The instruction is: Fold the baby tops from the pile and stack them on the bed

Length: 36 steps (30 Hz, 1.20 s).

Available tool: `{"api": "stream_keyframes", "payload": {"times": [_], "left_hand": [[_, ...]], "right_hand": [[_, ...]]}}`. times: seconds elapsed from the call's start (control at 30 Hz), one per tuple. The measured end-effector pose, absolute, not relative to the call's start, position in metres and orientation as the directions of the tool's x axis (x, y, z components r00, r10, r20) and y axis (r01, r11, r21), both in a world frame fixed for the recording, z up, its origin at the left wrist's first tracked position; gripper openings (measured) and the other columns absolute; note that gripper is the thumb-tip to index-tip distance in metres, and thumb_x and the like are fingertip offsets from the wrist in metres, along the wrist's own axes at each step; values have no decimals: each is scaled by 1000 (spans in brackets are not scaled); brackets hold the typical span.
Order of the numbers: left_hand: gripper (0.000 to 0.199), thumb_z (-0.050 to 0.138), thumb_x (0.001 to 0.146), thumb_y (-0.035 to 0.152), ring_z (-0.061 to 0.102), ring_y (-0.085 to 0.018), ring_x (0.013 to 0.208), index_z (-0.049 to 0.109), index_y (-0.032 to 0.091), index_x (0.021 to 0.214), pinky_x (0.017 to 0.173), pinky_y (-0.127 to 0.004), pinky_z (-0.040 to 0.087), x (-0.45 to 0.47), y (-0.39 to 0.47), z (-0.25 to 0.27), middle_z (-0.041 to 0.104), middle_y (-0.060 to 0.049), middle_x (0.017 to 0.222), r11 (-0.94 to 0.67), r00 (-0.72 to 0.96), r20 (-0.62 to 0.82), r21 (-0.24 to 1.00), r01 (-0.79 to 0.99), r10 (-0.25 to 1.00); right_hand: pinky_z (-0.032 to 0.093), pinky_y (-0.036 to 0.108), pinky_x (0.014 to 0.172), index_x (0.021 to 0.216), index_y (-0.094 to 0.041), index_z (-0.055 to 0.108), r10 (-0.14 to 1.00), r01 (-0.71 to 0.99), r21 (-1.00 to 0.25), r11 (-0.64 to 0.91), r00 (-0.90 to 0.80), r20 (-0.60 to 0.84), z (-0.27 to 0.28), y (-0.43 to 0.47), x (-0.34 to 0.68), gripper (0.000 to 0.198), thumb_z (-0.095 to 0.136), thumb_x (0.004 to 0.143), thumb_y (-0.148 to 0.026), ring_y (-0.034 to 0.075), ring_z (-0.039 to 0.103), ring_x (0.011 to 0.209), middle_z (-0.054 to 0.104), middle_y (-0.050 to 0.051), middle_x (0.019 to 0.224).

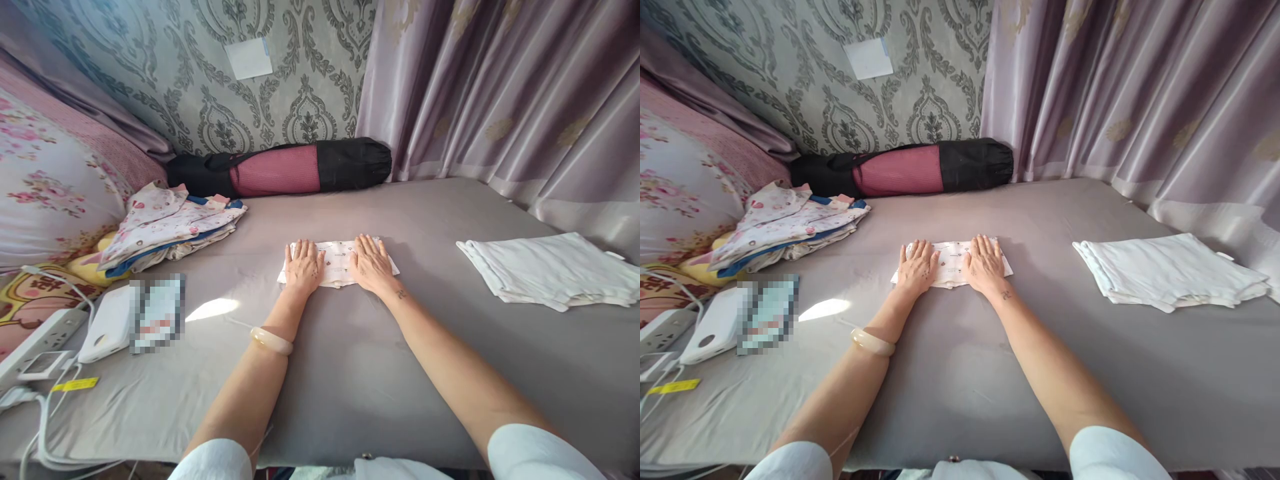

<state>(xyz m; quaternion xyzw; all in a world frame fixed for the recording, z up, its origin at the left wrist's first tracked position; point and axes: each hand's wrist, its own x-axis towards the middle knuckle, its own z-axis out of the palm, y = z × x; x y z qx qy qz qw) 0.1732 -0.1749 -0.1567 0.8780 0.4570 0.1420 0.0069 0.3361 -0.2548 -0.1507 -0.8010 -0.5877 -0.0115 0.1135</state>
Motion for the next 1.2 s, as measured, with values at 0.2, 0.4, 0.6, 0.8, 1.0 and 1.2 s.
{"api": "stream_keyframes", "payload": {"times": [0.2,0.4,0.6,0.8,1.0,1.2], "left_hand": [[55,21,102,41,32,-32,145,47,15,142,119,-56,21,171,-172,-158,47,-16,150,-538,513,174,155,829,841],[52,22,102,40,34,-31,144,50,14,138,119,-53,24,168,-175,-153,48,-16,149,-538,509,182,181,823,841],[47,28,101,35,32,-29,145,49,19,139,118,-52,25,149,-176,-152,43,-12,153,-472,442,168,245,847,881],[44,38,97,30,43,-33,135,53,23,138,109,-49,37,133,-176,-145,53,-12,143,-367,337,147,309,877,930],[40,51,92,32,55,-33,115,60,20,129,97,-44,45,130,-171,-144,62,-15,125,-238,201,136,379,894,970],[37,53,91,35,62,-28,105,61,14,120,96,-38,44,124,-163,-151,70,-12,101,-177,125,139,476,861,982]], "right_hand": [[16,47,121,148,-2,40,930,928,-177,-327,349,113,-156,-253,339,61,19,100,-32,27,26,148,34,17,157],[16,46,121,149,-2,39,934,930,-173,-323,343,98,-154,-253,339,61,19,100,-33,27,26,148,34,16,158],[17,44,122,151,-2,35,942,936,-178,-305,324,90,-146,-257,353,63,17,100,-34,26,23,149,29,16,160],[17,43,122,153,-1,30,930,922,-162,-352,364,49,-152,-264,369,64,17,100,-34,26,22,149,23,14,162],[17,42,122,154,-2,28,931,922,-156,-355,364,26,-156,-264,371,64,16,100,-34,25,21,150,21,14,163],[16,45,122,153,-1,31,937,932,-116,-344,348,18,-149,-263,370,64,18,100,-34,26,23,149,24,15,162]]}}
